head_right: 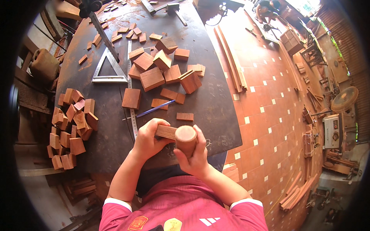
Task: The person repeatedly picks up small rectangular wooden blocks from a workbench and rubs their edges and faces with a cylindrical sanding block. The person handles the blocks one at a time, rotating them to sand different sides, and places them back on the table.
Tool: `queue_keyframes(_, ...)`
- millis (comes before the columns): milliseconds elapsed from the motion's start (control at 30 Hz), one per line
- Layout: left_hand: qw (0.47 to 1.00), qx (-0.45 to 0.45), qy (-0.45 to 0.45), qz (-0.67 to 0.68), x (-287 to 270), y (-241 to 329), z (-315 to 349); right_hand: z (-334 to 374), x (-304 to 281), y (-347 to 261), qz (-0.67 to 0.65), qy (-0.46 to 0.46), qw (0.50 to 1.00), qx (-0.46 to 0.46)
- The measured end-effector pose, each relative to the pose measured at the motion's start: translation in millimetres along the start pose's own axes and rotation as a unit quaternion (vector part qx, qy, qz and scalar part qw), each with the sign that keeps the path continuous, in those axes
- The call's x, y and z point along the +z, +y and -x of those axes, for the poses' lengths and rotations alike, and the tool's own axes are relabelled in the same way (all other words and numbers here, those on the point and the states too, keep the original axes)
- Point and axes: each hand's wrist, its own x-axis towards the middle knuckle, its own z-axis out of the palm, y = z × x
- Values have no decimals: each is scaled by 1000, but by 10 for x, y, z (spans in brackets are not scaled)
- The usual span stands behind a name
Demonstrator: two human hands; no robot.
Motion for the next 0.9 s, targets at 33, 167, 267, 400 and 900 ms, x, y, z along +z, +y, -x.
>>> queue_keyframes(33,1000,1,5,-7,13,1,-4,17,-6,6,22,-7,999,-31)
queue_keyframes(167,998,-64,26,-1,68,65,-55,-188,16,13,-13,14,999,34)
queue_keyframes(267,998,-61,32,-4,76,54,-86,-307,-38,-107,-74,11,991,115)
queue_keyframes(400,998,-59,28,12,59,53,-41,-502,-167,-200,-68,-6,990,126)
queue_keyframes(900,997,-50,39,38,111,59,90,-496,-46,-550,188,-36,979,-73)
